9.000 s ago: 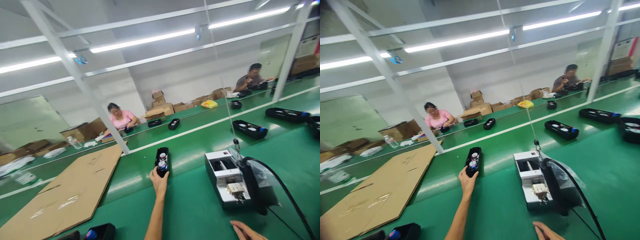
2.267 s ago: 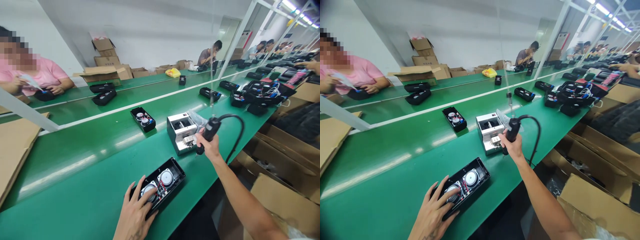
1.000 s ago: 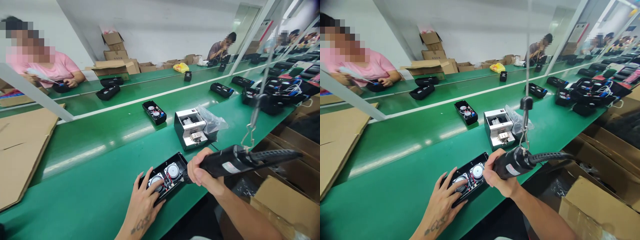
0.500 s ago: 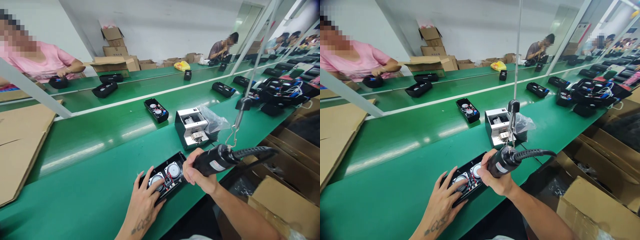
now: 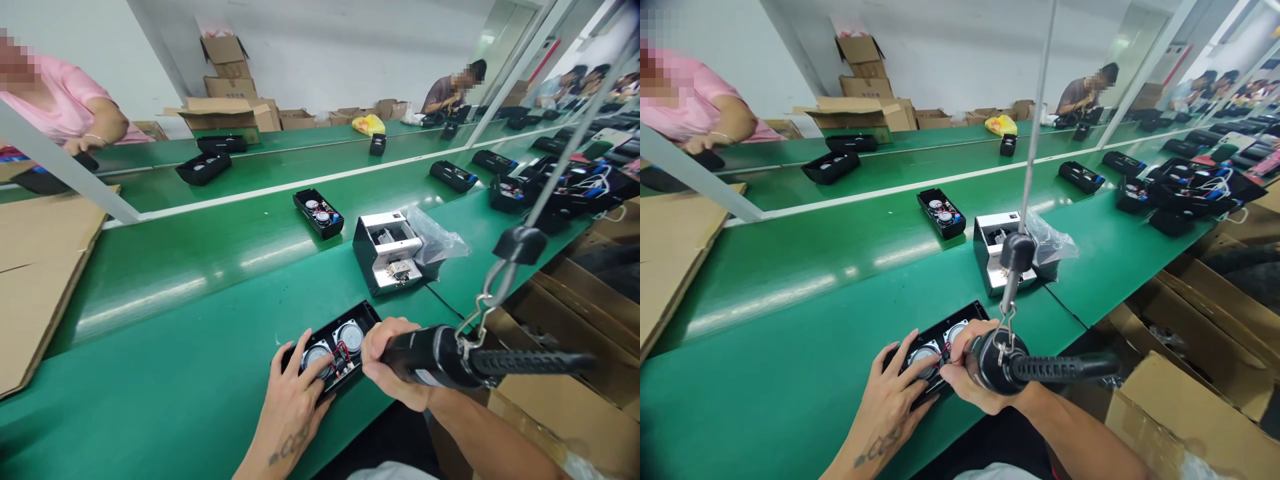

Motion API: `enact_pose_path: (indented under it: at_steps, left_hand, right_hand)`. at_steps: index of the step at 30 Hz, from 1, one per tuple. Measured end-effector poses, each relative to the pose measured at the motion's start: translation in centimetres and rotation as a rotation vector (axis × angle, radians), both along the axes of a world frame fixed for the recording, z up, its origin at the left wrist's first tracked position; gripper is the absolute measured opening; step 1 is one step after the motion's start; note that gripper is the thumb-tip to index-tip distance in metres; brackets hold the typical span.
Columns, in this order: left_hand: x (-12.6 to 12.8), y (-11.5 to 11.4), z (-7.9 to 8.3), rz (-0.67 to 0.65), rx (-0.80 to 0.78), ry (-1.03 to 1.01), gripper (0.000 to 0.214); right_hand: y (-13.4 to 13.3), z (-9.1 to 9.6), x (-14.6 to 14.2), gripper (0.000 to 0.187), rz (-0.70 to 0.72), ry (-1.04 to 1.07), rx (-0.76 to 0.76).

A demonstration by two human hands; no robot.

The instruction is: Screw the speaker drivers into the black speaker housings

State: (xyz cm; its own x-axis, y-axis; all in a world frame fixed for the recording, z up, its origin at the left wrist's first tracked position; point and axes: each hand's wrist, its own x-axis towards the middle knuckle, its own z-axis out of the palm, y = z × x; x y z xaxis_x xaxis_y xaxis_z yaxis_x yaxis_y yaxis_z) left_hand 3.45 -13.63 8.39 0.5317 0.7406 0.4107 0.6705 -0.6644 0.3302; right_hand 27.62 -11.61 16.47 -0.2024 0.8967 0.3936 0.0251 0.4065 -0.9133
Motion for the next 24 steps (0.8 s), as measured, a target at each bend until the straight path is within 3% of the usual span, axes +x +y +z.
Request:
enact_pose_path:
  at_steps: [3,8,11,13,15,19,24]
  left_hand:
    - [-0.1,0.1,-0.3,0.001,0.020,-0.010,0.023]
    - [-0.3,0.8,-0.6,-0.013,0.114,0.007,0.020]
    - [-0.3,1.2,-0.6,-0.029,0.169,0.032,0.022]
    - [-0.2,1.5,-0.5,-0.023,0.180,0.036,0.022]
    - [0.2,1.7,-0.3,-0.018,0.177,0.045,0.022]
    - [1.0,2.0,0.1,-0.028,0.149,0.099,0.017]
    - [1.4,2.0,-0.4,-0.019,0.164,0.030,0.020]
  right_hand:
    - [-0.2,0.1,-0.8,0.018,-0.049,0.058,0.077]
    - [1.6,1.4,0.6,0.022,-0.002,0.293,0.005]
    - [5.5,3.5,3.7,0.021,-0.321,0.440,0.080]
    - [8.5,4.7,5.8,0.026,-0.534,0.383,0.152]
    - [11.0,5.2,7.3,0.029,-0.648,0.304,0.186]
    - [13.4,4.5,8.1,0.028,-0.638,0.204,0.099]
    - [13.6,3.9,7.6,0.034,-0.523,0.139,0.006]
